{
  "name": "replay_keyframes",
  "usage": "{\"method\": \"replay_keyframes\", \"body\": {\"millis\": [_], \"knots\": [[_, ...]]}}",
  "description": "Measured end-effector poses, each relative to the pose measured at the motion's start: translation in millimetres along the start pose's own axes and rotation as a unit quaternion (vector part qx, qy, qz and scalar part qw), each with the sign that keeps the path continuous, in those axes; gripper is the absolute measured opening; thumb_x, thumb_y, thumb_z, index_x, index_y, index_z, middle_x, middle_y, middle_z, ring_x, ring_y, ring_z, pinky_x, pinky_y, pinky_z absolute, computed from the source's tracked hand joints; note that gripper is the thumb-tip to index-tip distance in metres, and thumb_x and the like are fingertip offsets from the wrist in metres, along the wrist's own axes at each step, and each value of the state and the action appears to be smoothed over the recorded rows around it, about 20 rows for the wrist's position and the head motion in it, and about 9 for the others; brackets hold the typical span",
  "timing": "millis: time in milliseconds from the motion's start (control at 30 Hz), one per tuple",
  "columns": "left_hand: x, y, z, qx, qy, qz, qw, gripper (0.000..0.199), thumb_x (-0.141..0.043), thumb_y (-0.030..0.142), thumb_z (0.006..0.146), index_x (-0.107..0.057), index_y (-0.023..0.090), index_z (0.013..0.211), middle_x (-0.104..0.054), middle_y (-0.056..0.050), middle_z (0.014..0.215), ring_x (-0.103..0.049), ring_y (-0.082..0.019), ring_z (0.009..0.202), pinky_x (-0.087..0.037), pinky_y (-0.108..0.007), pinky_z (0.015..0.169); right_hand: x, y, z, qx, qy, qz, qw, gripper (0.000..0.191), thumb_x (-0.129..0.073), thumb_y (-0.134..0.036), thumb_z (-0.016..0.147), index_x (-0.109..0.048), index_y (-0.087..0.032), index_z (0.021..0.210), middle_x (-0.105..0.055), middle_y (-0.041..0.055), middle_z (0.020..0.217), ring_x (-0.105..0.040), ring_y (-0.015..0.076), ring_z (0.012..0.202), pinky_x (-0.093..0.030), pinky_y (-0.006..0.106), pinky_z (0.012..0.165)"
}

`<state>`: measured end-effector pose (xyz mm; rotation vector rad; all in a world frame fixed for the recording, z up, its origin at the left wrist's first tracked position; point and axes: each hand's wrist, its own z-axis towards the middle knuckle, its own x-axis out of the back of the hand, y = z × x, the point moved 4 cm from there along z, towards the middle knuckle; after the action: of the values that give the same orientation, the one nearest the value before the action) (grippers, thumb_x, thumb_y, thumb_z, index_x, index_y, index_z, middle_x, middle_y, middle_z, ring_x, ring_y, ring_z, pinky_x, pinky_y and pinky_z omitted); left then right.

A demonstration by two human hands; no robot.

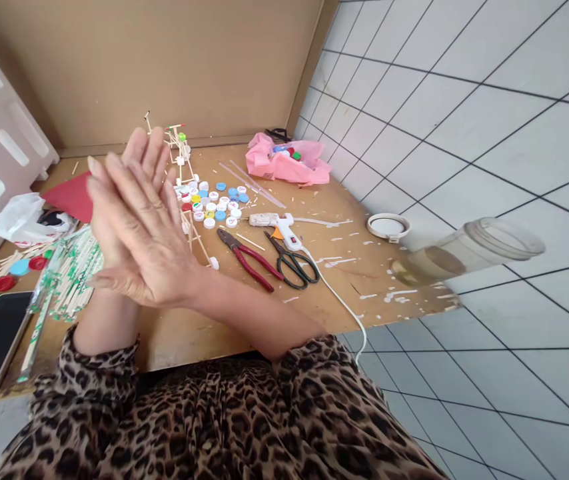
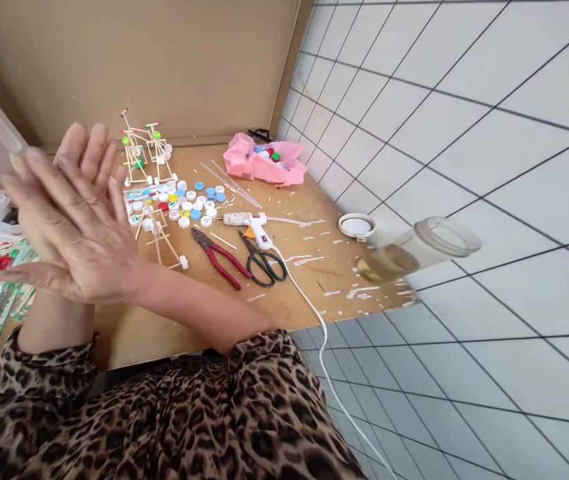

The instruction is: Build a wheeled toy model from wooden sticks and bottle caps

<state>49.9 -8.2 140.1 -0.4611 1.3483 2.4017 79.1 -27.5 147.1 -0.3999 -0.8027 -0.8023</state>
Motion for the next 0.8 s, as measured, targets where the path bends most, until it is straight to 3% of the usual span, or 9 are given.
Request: {"method": "replay_keyframes", "body": {"millis": [67, 100, 167, 300, 400, 467, 533, 633, 800], "knots": [[-4.6, 2.1, -2.7, -0.137, 0.018, -0.027, 0.990, 0.072, -0.024, 0.075, 0.091, -0.014, 0.045, 0.156, -0.002, 0.021, 0.167, 0.006, -0.016, 0.156, -0.019, -0.039, 0.126, 9.4, -4.1, 10.0, -0.017, -0.005, -0.033, 0.999, 0.086, -0.053, -0.078, 0.081, -0.042, -0.030, 0.151, -0.029, -0.0054, 0.165, -0.019, 0.0199, 0.156, 0.006, 0.043, 0.128], [-6.5, 1.3, -0.9, -0.150, 0.014, -0.056, 0.987, 0.074, -0.026, 0.077, 0.090, -0.018, 0.043, 0.156, -0.008, 0.017, 0.168, 0.003, -0.019, 0.156, -0.018, -0.042, 0.127, 12.9, 0.3, 16.6, -0.046, -0.008, -0.049, 0.998, 0.088, -0.057, -0.076, 0.080, -0.042, -0.027, 0.151, -0.025, -0.0046, 0.166, -0.018, 0.0210, 0.156, 0.008, 0.044, 0.127], [-12.8, -3.9, 8.2, -0.030, -0.063, -0.080, 0.994, 0.063, -0.028, 0.064, 0.097, -0.027, 0.039, 0.154, -0.023, 0.007, 0.167, -0.009, -0.022, 0.156, -0.017, -0.045, 0.127, 17.1, 16.6, 26.8, -0.097, 0.030, -0.030, 0.994, 0.084, -0.064, -0.067, 0.082, -0.039, -0.027, 0.152, -0.020, -0.0046, 0.168, -0.012, 0.0226, 0.157, 0.005, 0.045, 0.127], [-4.3, 6.4, 17.5, 0.092, -0.081, -0.104, 0.987, 0.075, 0.015, 0.042, 0.099, -0.024, 0.016, 0.157, -0.029, -0.011, 0.164, -0.019, -0.023, 0.154, -0.012, -0.050, 0.127, 1.1, 42.1, 17.1, -0.128, 0.090, 0.068, 0.985, 0.065, -0.046, -0.051, 0.098, -0.030, -0.027, 0.156, -0.019, -0.0013, 0.168, -0.003, 0.0211, 0.158, -0.002, 0.050, 0.128], [0.7, 7.2, 8.6, 0.045, -0.051, -0.078, 0.995, 0.066, 0.011, 0.047, 0.100, -0.012, 0.029, 0.159, -0.017, -0.001, 0.168, -0.011, -0.024, 0.155, -0.008, -0.058, 0.122, -9.6, 25.8, -0.5, -0.059, 0.054, 0.068, 0.994, 0.067, -0.030, -0.064, 0.097, -0.037, -0.028, 0.153, -0.025, -0.0038, 0.166, -0.006, 0.0229, 0.157, -0.002, 0.048, 0.128], [-1.1, 2.8, -0.3, -0.024, -0.028, -0.080, 0.996, 0.056, -0.009, 0.065, 0.098, -0.020, 0.055, 0.151, -0.005, 0.025, 0.166, 0.006, -0.013, 0.154, -0.014, -0.043, 0.124, -4.3, 10.5, -2.5, -0.020, 0.036, 0.041, 0.998, 0.073, -0.030, -0.077, 0.089, -0.043, -0.036, 0.148, -0.033, -0.0124, 0.162, -0.012, 0.0233, 0.156, -0.001, 0.042, 0.129], [-6.0, 2.6, -5.8, -0.122, -0.027, -0.070, 0.990, 0.060, -0.033, 0.071, 0.092, -0.032, 0.051, 0.148, -0.004, 0.025, 0.166, 0.006, -0.017, 0.155, -0.018, -0.038, 0.125, 6.7, 5.8, 6.4, -0.011, 0.025, 0.023, 0.999, 0.079, -0.045, -0.081, 0.082, -0.044, -0.037, 0.148, -0.034, -0.0100, 0.163, -0.019, 0.0262, 0.155, 0.001, 0.042, 0.129], [-16.0, -1.1, 0.3, -0.040, -0.088, -0.058, 0.994, 0.050, -0.028, 0.048, 0.102, -0.040, 0.035, 0.149, -0.028, 0.007, 0.166, -0.012, -0.018, 0.156, -0.022, -0.040, 0.126, 20.8, 25.7, 24.7, -0.070, 0.041, 0.013, 0.997, 0.085, -0.059, -0.072, 0.081, -0.037, -0.032, 0.153, -0.023, -0.0027, 0.167, -0.012, 0.0286, 0.157, -0.002, 0.052, 0.129], [-9.3, 7.4, 11.6, 0.102, -0.063, -0.097, 0.988, 0.083, 0.012, 0.051, 0.098, -0.050, 0.020, 0.144, -0.051, -0.006, 0.153, -0.024, -0.020, 0.153, -0.018, -0.043, 0.127, 11.9, 48.0, 15.3, -0.115, 0.040, 0.008, 0.993, 0.072, -0.058, -0.056, 0.091, -0.034, -0.031, 0.154, -0.020, -0.0011, 0.168, -0.009, 0.0259, 0.157, -0.007, 0.051, 0.129]]}}
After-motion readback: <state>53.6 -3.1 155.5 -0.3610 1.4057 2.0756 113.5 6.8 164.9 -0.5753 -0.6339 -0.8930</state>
